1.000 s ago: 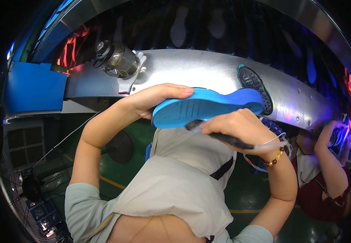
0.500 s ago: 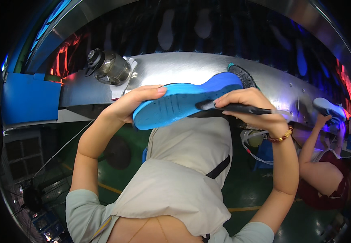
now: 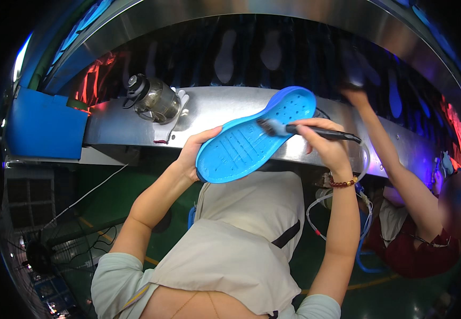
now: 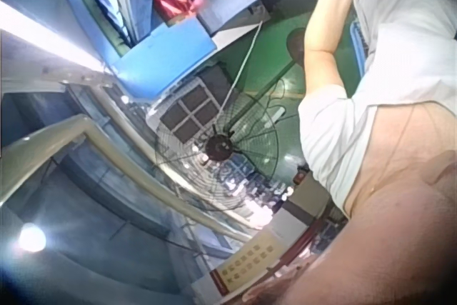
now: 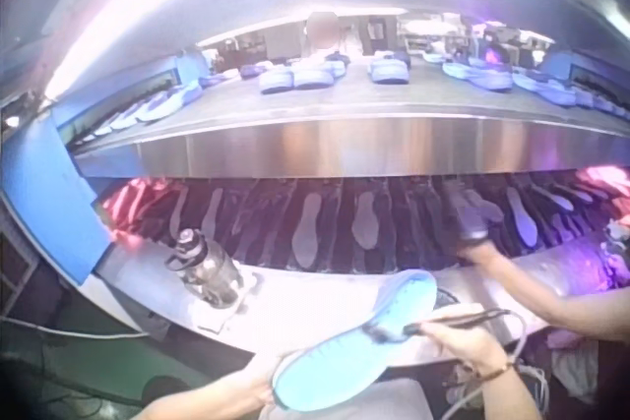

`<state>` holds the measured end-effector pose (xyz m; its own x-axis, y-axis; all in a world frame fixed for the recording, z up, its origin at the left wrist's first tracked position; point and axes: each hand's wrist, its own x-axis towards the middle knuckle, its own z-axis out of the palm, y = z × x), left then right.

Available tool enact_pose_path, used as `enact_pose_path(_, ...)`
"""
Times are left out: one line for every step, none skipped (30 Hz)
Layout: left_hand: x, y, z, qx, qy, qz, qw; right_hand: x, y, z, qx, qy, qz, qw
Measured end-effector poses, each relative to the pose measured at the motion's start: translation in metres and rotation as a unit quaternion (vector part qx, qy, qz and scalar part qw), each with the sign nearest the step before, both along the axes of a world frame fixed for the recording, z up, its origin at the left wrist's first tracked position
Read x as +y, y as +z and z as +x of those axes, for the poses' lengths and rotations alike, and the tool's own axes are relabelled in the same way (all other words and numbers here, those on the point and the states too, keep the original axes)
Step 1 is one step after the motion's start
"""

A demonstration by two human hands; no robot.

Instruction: The person repeatedly takes shoe soles, applies glue to them using a brush applicator tool, and places them onto the upper conveyor belt.

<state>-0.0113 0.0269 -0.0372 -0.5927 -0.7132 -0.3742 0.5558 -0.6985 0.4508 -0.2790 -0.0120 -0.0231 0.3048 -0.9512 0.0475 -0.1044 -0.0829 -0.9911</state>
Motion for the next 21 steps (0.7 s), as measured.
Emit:
enact_pose_path(0.001,0.000,0.002,0.007,0.000,0.013,1.000,-0.004,-0.006,-0.003,-0.003,-0.032,-0.020,0.999)
enact_pose_path(0.002,-0.001,0.004,0.014,0.003,0.026,1.000,-0.005,-0.011,0.003,0.014,-0.122,-0.044,0.991)
enact_pose_path(0.002,-0.002,0.002,0.016,0.006,0.021,1.000,-0.005,-0.016,0.009,0.056,-0.206,-0.053,0.976)
enact_pose_path(0.002,-0.003,-0.001,0.020,0.010,0.014,1.000,-0.002,-0.037,0.019,0.076,-0.246,-0.166,0.952)
enact_pose_path(0.000,-0.004,-0.003,0.020,0.020,0.006,1.000,0.002,-0.052,0.033,0.089,-0.280,-0.278,0.915)
enact_pose_path(-0.001,-0.010,-0.003,0.019,0.022,0.005,1.000,0.017,-0.047,0.052,0.118,-0.247,-0.281,0.920)
enact_pose_path(-0.001,-0.012,-0.002,0.018,0.029,0.003,0.999,0.037,-0.038,0.068,0.146,-0.216,-0.282,0.923)
enact_pose_path(-0.003,-0.015,0.000,0.010,0.047,0.009,0.999,0.052,-0.031,0.077,0.128,-0.163,-0.239,0.949)
enact_pose_path(-0.005,-0.017,0.004,0.000,0.068,0.014,0.998,0.065,-0.024,0.081,0.108,-0.107,-0.197,0.969)
enact_pose_path(-0.005,-0.022,0.010,0.013,0.059,0.020,0.998,0.074,-0.020,0.080,0.079,-0.055,-0.127,0.987)
enact_pose_path(-0.006,-0.026,0.015,0.010,0.058,0.016,0.998,0.079,-0.020,0.081,0.049,-0.004,-0.061,0.997)
enact_pose_path(-0.004,-0.023,0.018,0.003,0.053,0.005,0.999,0.079,-0.021,0.071,-0.041,0.020,0.053,0.998)
enact_pose_path(-0.001,-0.017,0.022,-0.005,0.053,-0.007,0.999,0.077,-0.022,0.058,-0.126,0.051,0.168,0.976)
enact_pose_path(-0.001,-0.002,0.022,-0.042,0.047,-0.077,0.995,0.077,-0.027,0.047,-0.220,0.037,0.147,0.964)
enact_pose_path(-0.001,0.014,0.027,-0.044,0.056,-0.086,0.994,0.077,-0.034,0.038,-0.312,0.026,0.128,0.941)
enact_pose_path(0.001,0.030,0.038,-0.085,0.097,-0.143,0.981,0.075,-0.039,0.028,-0.373,0.019,0.110,0.921)
enact_pose_path(0.003,0.047,0.047,-0.125,0.135,-0.200,0.963,0.073,-0.045,0.020,-0.432,0.009,0.093,0.897)
enact_pose_path(-0.003,0.068,0.055,-0.108,0.178,-0.237,0.949,0.070,-0.048,0.016,-0.442,0.014,0.059,0.895)
enact_pose_path(-0.016,0.089,0.064,-0.089,0.218,-0.275,0.932,0.069,-0.046,0.016,-0.453,0.005,0.067,0.889)
enact_pose_path(-0.033,0.109,0.075,0.006,0.184,-0.308,0.933,0.069,-0.048,0.016,-0.465,-0.026,0.100,0.879)
enact_pose_path(-0.052,0.128,0.086,0.096,0.150,-0.338,0.924,0.068,-0.055,0.017,-0.476,-0.054,0.137,0.867)
